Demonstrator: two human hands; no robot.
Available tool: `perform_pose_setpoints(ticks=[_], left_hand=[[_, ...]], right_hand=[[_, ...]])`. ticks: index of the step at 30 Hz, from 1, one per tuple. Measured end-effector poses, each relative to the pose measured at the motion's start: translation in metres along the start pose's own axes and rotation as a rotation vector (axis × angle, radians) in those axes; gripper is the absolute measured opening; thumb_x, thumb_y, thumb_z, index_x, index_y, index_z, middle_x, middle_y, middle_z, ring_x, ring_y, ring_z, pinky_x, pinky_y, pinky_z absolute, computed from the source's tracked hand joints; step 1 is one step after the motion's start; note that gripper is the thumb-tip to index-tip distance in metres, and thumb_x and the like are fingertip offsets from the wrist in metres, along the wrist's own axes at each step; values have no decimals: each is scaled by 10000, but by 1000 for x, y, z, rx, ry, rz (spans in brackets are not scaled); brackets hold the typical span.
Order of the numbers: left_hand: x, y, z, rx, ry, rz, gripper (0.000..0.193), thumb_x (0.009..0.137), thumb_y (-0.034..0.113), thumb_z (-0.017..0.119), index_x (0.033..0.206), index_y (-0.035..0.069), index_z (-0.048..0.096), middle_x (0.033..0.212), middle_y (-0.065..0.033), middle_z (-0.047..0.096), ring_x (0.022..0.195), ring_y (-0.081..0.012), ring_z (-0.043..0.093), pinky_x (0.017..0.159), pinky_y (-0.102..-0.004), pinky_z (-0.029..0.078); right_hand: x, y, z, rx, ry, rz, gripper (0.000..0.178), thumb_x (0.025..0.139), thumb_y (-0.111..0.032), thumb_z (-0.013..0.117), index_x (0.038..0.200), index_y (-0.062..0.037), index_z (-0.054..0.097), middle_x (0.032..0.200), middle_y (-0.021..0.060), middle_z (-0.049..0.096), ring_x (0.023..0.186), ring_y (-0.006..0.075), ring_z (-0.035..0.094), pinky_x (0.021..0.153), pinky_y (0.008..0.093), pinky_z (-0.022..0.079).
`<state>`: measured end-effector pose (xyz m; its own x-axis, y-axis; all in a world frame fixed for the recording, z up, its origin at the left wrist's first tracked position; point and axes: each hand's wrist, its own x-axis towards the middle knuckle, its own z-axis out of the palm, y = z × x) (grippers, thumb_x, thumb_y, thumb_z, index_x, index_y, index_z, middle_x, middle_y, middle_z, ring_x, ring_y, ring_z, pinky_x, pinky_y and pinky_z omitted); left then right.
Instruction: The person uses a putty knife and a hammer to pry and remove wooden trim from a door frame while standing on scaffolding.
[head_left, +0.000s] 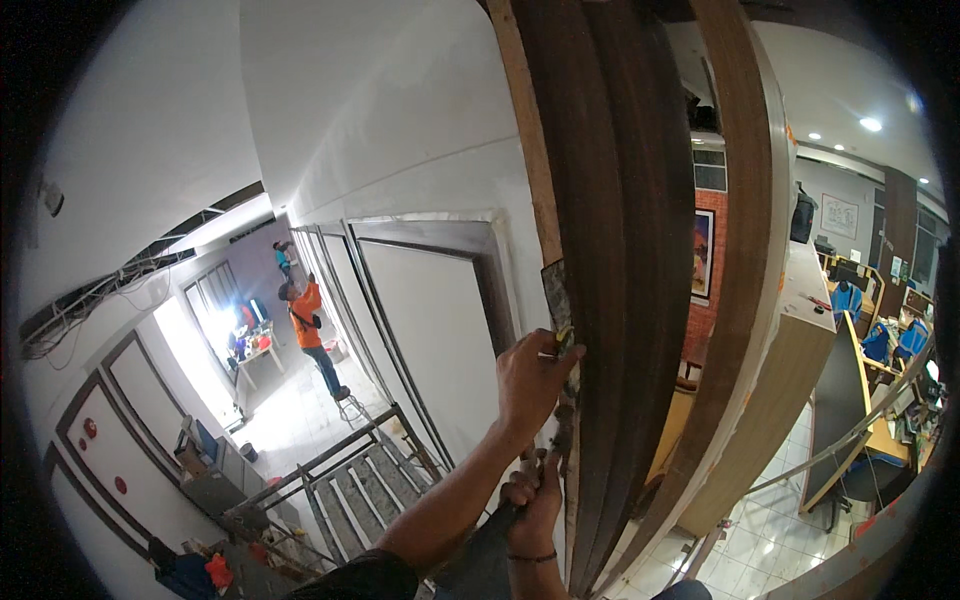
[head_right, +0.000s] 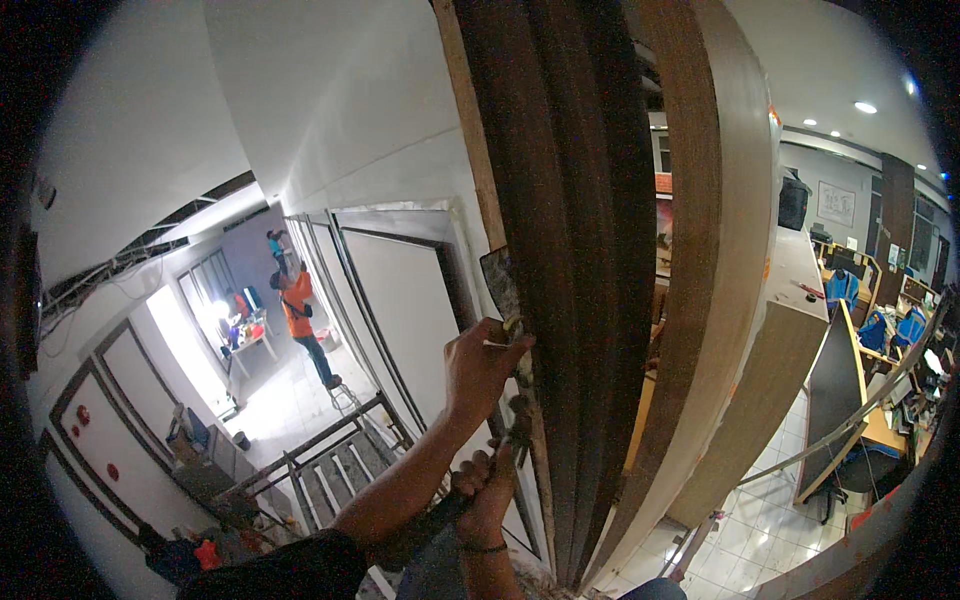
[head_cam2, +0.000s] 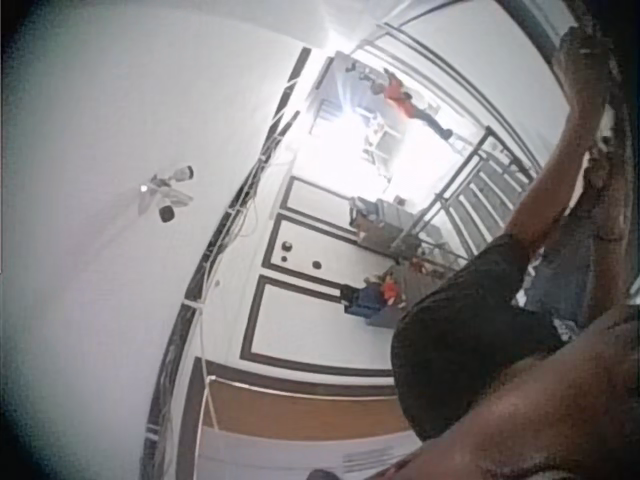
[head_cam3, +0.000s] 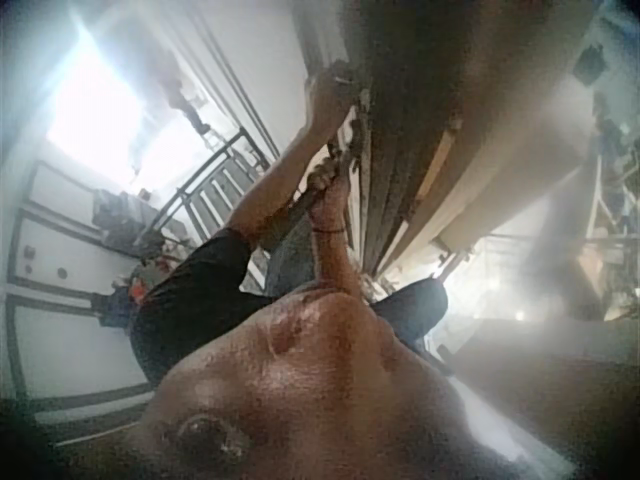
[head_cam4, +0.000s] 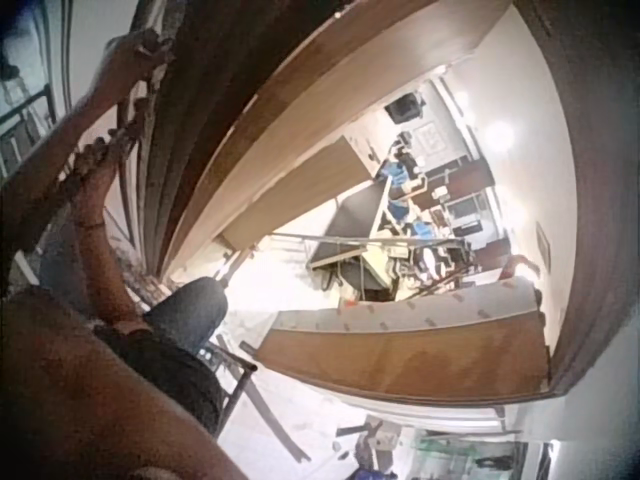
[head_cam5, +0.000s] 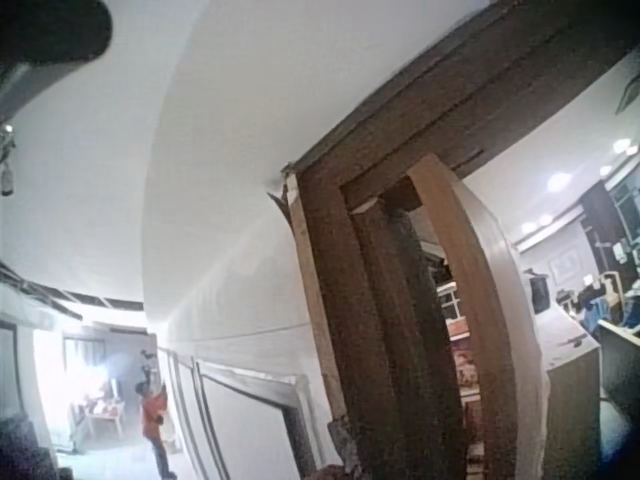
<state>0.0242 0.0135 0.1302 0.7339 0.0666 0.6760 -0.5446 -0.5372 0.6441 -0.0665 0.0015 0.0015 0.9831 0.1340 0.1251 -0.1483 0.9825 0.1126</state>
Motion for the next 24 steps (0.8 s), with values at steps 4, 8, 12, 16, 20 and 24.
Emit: perform_pose_setpoints(ticks=[4, 8, 12, 16, 20, 24], left_hand=[[3, 1, 0, -36, -4, 24, 306, 751, 225, 770, 842, -30, 627, 765, -164, 660, 698, -267, 665, 628, -365, 510], [10, -2, -2, 0, 16, 49, 296, 742, 214, 776, 840, -28, 635, 761, -168, 662, 695, -276, 666, 636, -376, 512], [9, 0, 1, 55, 25, 34, 291, 737, 216, 780, 818, -27, 643, 750, -163, 663, 685, -283, 668, 626, -373, 504], [11, 1, -5, 8, -14, -9, 306, 739, 235, 779, 812, -29, 643, 734, -158, 661, 679, -282, 668, 621, -366, 500], [11, 6, -7, -25, 47, 36, 316, 736, 258, 779, 802, -19, 642, 697, -141, 653, 635, -253, 653, 599, -360, 488], [13, 13, -11, 115, 30, 64, 319, 732, 264, 781, 801, -17, 646, 660, -130, 634, 585, -238, 618, 587, -359, 475]], right_hand=[[5, -4, 9, 60, 100, -99, 278, 998, -350, 418, 845, -118, 403, 593, -35, 294, 447, 71, 261, 388, 225, 263], [-4, 0, 20, 30, 120, -99, 217, 1008, -314, 404, 955, -108, 448, 616, -41, 308, 458, 36, 272, 390, 193, 293], [8, -11, 9, -9, -3, -48, 218, 1002, -321, 423, 957, -114, 475, 618, -49, 303, 469, 36, 289, 403, 185, 294], [1, -1, 13, -52, 70, -133, 221, 999, -326, 430, 957, -115, 479, 618, -47, 312, 470, 35, 293, 401, 179, 286], [8, -4, 19, 23, -8, -61, 218, 998, -331, 434, 974, -123, 492, 614, -50, 320, 461, 23, 278, 382, 172, 256], [10, 0, 18, -54, 40, -115, 215, 992, -338, 449, 975, -127, 489, 608, -59, 315, 464, 17, 275, 378, 174, 254]])
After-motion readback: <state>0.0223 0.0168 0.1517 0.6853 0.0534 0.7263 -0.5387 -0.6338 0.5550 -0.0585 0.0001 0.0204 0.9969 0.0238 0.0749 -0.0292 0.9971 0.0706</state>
